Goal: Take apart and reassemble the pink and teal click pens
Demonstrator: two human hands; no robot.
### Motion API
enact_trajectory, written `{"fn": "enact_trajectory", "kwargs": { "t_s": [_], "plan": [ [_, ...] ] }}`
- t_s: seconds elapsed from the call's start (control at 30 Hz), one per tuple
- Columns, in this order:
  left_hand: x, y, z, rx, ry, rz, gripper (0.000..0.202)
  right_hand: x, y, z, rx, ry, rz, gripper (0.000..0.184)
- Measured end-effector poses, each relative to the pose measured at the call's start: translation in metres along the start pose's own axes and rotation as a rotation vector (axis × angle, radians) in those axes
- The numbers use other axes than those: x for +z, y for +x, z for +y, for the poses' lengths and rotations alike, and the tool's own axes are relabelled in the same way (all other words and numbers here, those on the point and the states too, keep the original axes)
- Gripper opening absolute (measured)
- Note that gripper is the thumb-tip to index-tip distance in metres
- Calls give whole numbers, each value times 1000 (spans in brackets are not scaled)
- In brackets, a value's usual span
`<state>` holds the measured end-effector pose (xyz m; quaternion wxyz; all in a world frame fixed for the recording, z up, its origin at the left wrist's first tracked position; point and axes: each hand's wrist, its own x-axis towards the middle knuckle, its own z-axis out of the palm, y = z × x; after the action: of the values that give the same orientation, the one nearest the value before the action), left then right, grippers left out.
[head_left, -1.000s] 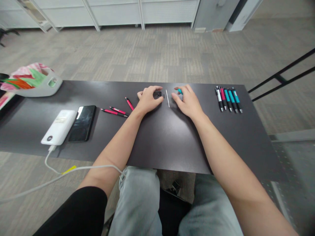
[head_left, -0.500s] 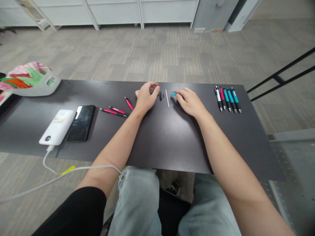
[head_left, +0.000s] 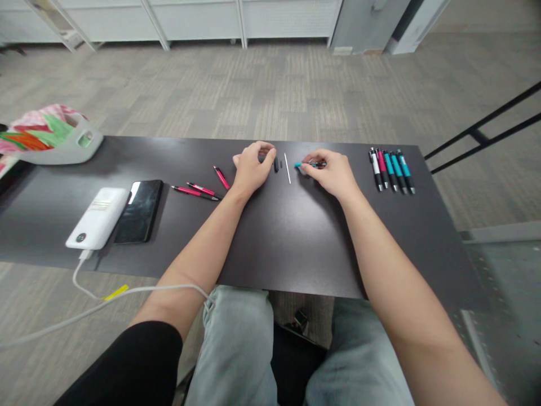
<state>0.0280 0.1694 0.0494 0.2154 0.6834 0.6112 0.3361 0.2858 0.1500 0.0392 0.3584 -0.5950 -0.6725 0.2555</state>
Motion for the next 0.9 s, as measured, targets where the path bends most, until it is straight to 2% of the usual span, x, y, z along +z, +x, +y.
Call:
{"fn": "enact_trajectory", "kwargs": {
  "t_s": [0.2,0.53,0.73,0.9],
  "plan": [
    [-1,-2,4,-7,-4,-5,9,3,0,-5,42,22,9,28],
    [0,-2,4,-14,-17,-21,8,2,-2,-17,35,1,59,34],
    [-2,-3,7,-9,-34,-31,8,4,-2,-14,-33,11,69,38],
    [-4,-4,10,-16,-21,-42,8,4,-2,-14,-36,19,61,37]
  ]
}}
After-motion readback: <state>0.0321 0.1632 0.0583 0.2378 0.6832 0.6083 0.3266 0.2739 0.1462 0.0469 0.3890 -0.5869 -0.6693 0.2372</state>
